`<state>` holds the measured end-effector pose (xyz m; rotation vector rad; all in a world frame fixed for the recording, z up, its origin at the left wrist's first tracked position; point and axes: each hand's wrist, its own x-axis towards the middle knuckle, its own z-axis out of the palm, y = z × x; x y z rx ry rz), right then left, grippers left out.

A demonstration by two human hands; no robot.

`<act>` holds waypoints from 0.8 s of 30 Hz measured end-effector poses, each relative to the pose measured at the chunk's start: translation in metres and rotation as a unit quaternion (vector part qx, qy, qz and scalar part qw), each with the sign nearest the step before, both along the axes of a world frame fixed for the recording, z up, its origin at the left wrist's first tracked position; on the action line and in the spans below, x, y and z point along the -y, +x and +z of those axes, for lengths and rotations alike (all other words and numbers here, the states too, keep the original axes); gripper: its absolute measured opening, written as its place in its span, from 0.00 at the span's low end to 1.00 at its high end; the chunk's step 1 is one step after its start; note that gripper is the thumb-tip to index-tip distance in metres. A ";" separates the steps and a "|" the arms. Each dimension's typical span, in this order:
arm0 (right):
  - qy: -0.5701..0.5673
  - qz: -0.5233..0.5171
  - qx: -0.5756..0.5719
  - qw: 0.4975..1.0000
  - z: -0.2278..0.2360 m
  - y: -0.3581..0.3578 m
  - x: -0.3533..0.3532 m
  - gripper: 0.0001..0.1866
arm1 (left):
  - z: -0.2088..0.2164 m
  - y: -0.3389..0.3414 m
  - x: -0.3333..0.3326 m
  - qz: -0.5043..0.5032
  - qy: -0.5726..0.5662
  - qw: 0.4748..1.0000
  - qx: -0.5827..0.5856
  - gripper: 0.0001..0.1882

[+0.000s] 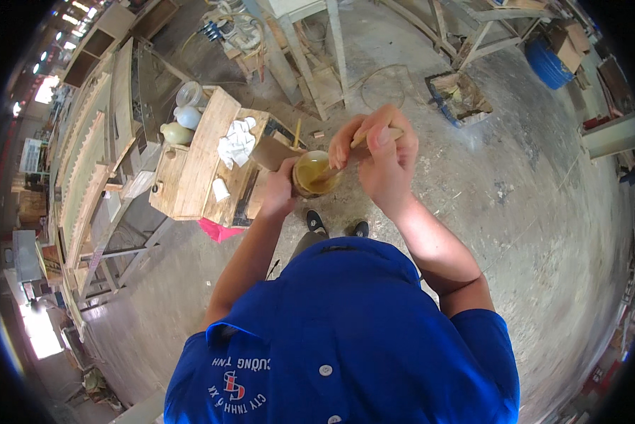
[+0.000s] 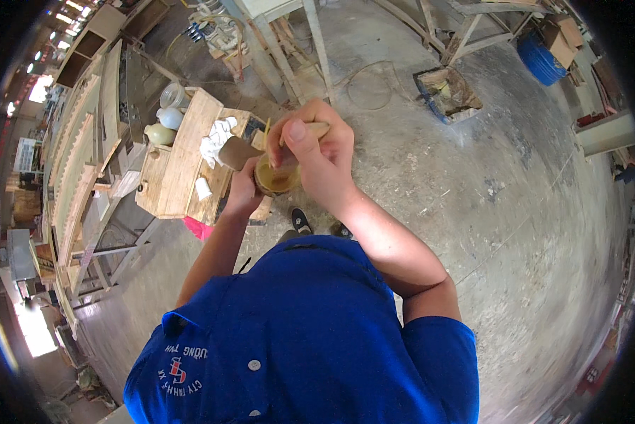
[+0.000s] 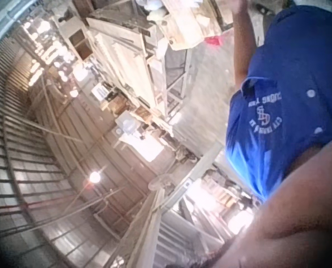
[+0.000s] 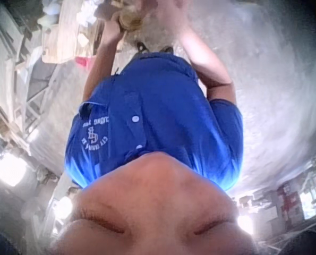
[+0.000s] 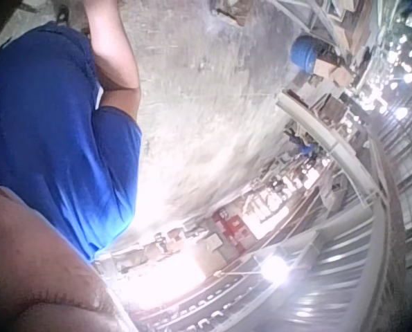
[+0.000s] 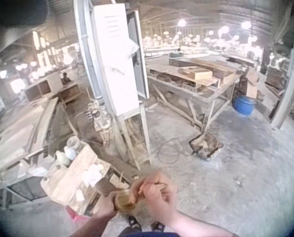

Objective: The person walks through a woodworking workshop, picks up a small container with yellow liquid and a wooden stirrer, then pours additional liquid from a plastic bottle into the container. They stir the mixture thoroughly and carry it to a workbench where they place it down.

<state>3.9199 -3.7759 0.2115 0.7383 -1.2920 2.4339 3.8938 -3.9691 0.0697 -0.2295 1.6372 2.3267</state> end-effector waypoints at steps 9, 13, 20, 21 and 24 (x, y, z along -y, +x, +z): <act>-0.021 0.002 0.001 1.000 0.000 0.001 0.005 0.15 | 0.014 0.004 -0.008 0.045 0.092 0.992 0.070 0.13; -0.010 -0.029 0.042 0.999 0.006 -0.012 0.002 0.18 | 0.014 0.009 -0.015 0.011 0.060 0.995 0.077 0.13; -0.017 0.005 0.028 0.999 0.004 -0.006 0.008 0.16 | 0.017 0.007 -0.007 0.022 0.049 0.995 0.083 0.13; -0.035 0.005 0.022 0.999 0.006 -0.011 0.010 0.15 | 0.015 0.007 -0.010 0.014 0.051 0.995 0.082 0.14; -0.049 -0.026 0.028 0.998 0.000 -0.016 0.003 0.15 | 0.015 0.001 -0.006 0.013 0.038 0.995 0.087 0.14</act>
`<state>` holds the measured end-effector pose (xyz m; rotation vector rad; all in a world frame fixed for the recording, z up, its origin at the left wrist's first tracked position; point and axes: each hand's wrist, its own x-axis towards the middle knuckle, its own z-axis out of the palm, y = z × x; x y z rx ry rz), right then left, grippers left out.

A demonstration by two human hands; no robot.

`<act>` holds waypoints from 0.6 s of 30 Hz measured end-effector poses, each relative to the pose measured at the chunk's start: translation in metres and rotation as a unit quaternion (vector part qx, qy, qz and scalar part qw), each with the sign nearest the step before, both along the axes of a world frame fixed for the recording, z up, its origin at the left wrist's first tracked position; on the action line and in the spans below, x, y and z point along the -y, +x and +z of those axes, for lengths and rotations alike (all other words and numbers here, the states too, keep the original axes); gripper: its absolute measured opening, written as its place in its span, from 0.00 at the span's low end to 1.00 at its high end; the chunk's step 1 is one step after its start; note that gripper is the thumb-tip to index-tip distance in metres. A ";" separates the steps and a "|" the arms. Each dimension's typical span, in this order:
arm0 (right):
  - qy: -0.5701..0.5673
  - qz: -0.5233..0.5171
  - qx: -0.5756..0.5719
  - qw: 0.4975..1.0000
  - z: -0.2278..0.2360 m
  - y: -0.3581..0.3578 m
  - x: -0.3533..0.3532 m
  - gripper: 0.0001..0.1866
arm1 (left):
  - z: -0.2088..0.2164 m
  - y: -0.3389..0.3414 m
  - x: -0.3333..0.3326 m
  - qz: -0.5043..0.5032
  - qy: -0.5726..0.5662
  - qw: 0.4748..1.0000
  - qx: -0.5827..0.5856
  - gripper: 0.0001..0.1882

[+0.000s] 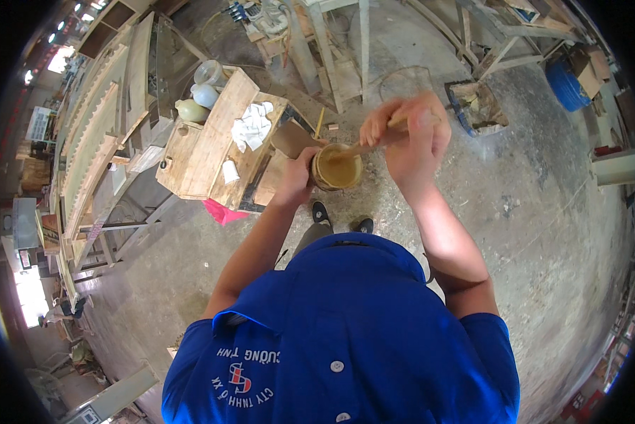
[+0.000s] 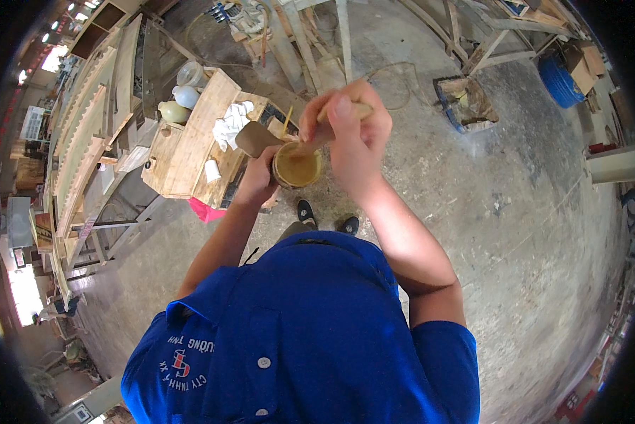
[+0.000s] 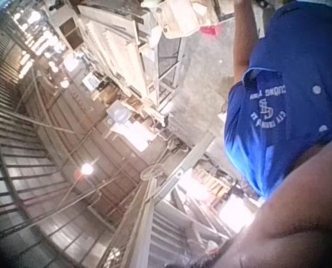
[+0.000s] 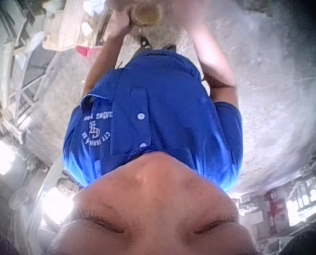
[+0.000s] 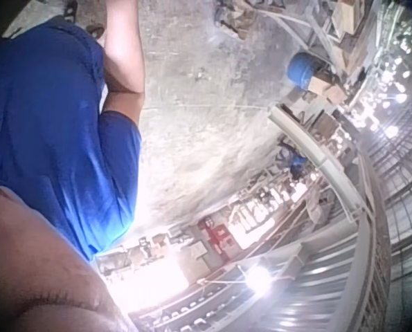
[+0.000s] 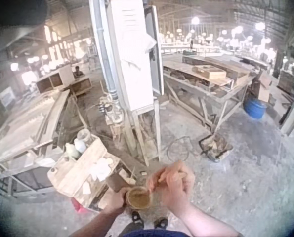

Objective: The person walks through a woodworking workshop, picks up a small container with yellow liquid and a wooden stirrer, then pours additional liquid from a plastic bottle into the container. They stir the mixture thoroughly and carry it to a workbench where they place it down.

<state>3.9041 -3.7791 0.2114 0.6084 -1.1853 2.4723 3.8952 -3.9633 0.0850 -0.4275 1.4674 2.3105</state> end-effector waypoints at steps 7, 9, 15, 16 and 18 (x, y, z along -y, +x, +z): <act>0.019 0.025 -0.011 0.999 0.008 0.009 0.011 0.16 | -0.010 -0.002 0.003 -0.010 0.001 1.000 0.000 0.16; 0.008 0.002 -0.020 1.000 0.002 -0.002 0.005 0.15 | 0.000 -0.002 0.001 -0.042 -0.036 0.998 -0.036 0.16; 0.066 0.057 0.013 0.996 0.002 0.010 0.006 0.15 | -0.006 -0.002 0.000 0.013 0.032 0.999 0.017 0.15; 0.055 0.032 0.012 0.998 0.000 0.007 0.004 0.15 | -0.006 0.000 -0.004 0.002 0.022 1.000 0.019 0.15; 0.033 -0.010 0.005 0.999 -0.005 -0.007 0.002 0.15 | -0.006 0.004 -0.007 -0.012 0.004 1.000 0.018 0.15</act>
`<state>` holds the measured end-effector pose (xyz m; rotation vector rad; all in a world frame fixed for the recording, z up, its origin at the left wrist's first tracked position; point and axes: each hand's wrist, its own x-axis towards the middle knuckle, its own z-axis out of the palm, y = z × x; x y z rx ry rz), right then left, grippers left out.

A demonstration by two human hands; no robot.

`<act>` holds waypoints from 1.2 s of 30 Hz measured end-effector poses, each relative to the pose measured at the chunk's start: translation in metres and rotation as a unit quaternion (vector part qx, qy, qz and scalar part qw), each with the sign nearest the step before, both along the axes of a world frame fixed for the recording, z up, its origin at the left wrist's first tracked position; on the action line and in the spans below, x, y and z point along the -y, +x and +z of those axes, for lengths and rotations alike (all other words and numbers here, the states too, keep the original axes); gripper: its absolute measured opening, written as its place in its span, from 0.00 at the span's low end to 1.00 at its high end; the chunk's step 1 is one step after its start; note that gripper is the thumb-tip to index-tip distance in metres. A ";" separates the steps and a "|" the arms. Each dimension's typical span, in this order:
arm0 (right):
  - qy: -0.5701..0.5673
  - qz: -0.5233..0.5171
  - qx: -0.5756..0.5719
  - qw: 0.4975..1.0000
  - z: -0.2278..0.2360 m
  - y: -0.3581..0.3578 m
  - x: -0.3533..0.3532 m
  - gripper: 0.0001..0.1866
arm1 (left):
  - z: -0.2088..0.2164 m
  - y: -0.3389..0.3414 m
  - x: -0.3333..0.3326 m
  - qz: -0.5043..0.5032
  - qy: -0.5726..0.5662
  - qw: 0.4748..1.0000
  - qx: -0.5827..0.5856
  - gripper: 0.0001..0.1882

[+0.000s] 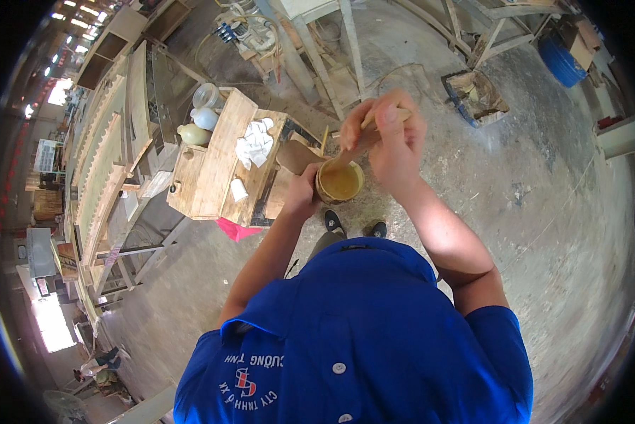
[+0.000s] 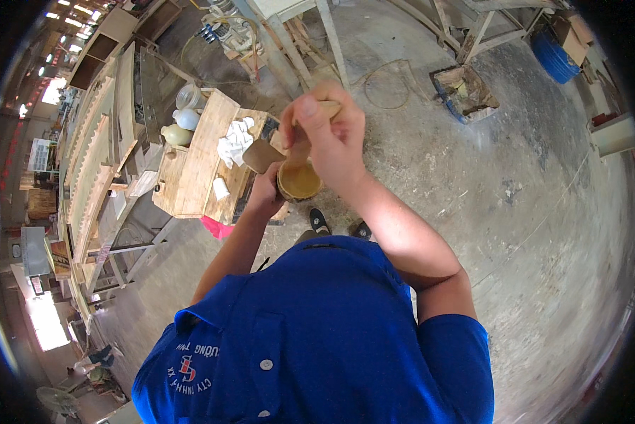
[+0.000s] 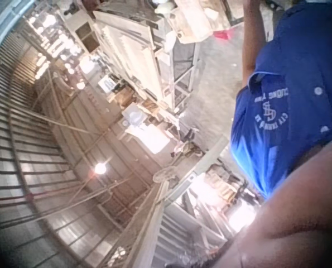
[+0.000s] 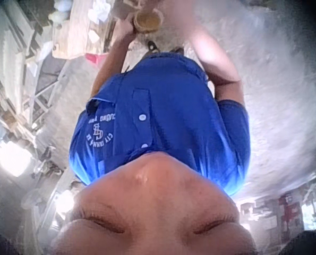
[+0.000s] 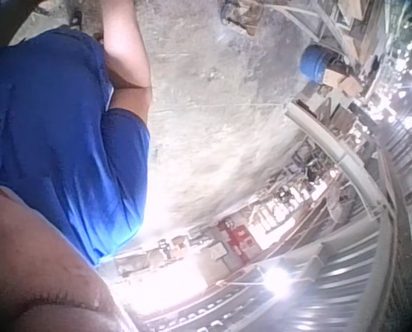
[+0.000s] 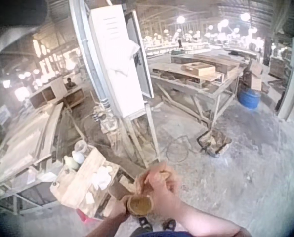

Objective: The person walks through a woodworking workshop, picks up a small container with yellow liquid and a wooden stirrer, then pours additional liquid from a plastic bottle into the container. They stir the mixture thoroughly and carry it to a workbench where they place it down.

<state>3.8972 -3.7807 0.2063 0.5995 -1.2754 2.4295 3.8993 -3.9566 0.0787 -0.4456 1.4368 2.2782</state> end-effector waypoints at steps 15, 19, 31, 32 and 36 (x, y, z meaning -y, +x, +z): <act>-0.026 0.050 -0.015 0.998 0.002 0.022 0.006 0.15 | -0.003 -0.005 0.015 0.022 0.009 1.000 -0.008 0.13; -0.015 0.041 -0.002 0.999 0.005 0.010 0.002 0.17 | 0.001 -0.001 0.008 0.026 -0.006 1.000 -0.010 0.12; -0.020 -0.043 -0.052 0.998 0.014 0.011 0.012 0.14 | 0.017 0.003 0.003 0.076 -0.064 0.990 -0.096 0.13; -0.028 -0.030 -0.050 0.998 0.016 0.012 0.016 0.13 | 0.018 0.005 0.002 0.072 -0.069 0.990 -0.098 0.13; 0.039 0.145 -0.097 0.984 0.015 0.018 0.014 0.18 | 0.029 0.010 0.003 0.029 -0.067 0.991 -0.109 0.13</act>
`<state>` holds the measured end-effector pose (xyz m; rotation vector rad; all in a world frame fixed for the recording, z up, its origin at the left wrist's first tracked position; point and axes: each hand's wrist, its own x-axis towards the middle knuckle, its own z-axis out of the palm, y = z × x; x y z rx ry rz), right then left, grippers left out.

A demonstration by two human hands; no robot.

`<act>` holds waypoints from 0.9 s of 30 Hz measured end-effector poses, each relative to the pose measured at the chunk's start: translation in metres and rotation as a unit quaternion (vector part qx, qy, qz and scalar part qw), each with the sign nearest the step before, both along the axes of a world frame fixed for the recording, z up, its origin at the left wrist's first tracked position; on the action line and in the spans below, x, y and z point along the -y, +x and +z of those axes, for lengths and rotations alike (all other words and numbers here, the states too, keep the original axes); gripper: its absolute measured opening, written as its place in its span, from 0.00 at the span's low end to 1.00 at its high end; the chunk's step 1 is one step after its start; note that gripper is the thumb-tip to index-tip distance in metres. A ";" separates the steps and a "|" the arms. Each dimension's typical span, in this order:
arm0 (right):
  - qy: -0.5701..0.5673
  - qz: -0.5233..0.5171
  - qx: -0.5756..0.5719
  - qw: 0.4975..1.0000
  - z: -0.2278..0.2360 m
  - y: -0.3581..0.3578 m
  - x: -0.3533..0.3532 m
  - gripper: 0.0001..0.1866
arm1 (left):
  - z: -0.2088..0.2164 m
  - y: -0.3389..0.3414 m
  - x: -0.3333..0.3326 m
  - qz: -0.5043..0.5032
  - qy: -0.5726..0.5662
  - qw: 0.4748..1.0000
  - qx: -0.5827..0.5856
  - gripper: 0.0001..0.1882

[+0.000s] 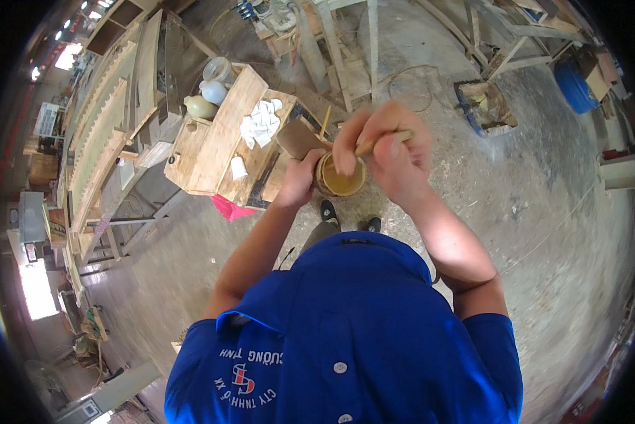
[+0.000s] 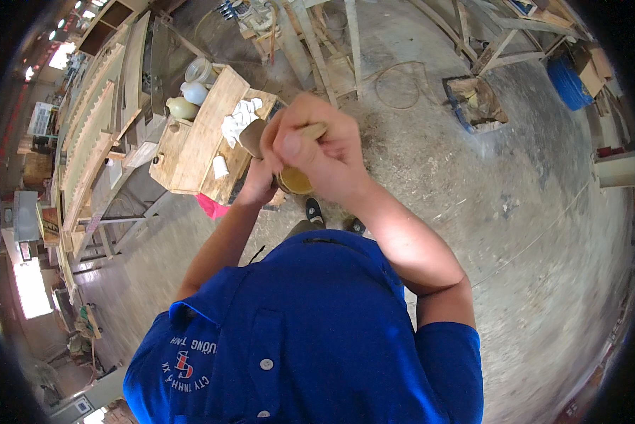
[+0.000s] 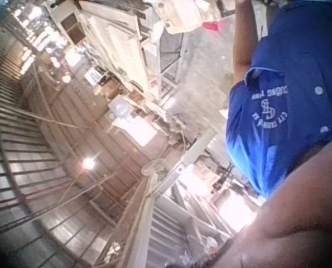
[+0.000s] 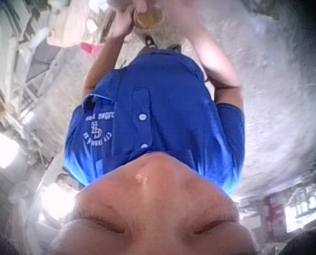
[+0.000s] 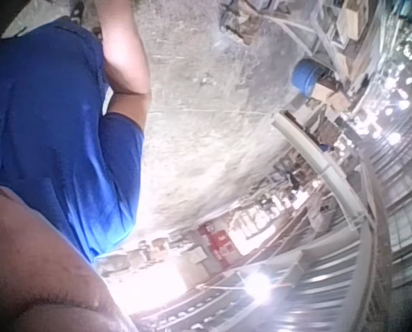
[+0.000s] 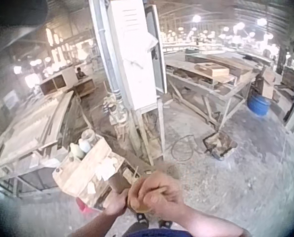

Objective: The person walks through a woodworking workshop, picks up a small container with yellow liquid and a wooden stirrer, then pours additional liquid from a plastic bottle into the container. They stir the mixture thoroughly and carry it to a workbench where they place it down.

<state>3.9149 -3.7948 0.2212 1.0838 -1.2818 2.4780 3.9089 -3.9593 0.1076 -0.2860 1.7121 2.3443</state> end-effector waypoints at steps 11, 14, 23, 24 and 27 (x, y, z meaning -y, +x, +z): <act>0.018 0.177 0.030 0.984 0.024 -0.033 0.012 0.20 | -0.033 -0.007 0.040 -0.156 0.071 0.973 0.155 0.12; 0.044 0.103 0.088 0.990 0.006 -0.049 0.012 0.22 | -0.015 -0.003 0.041 -0.096 0.083 0.979 0.157 0.12; 0.003 -0.096 0.243 0.965 -0.041 -0.062 0.094 0.15 | -0.056 0.009 0.092 0.347 0.047 0.937 0.003 0.13; 0.009 -0.105 0.246 0.964 -0.048 -0.061 0.105 0.15 | -0.061 0.009 0.098 0.384 0.040 0.922 0.024 0.13; 0.002 -0.118 0.278 0.953 -0.061 -0.064 0.140 0.15 | -0.073 0.009 0.116 0.469 0.026 0.880 0.074 0.14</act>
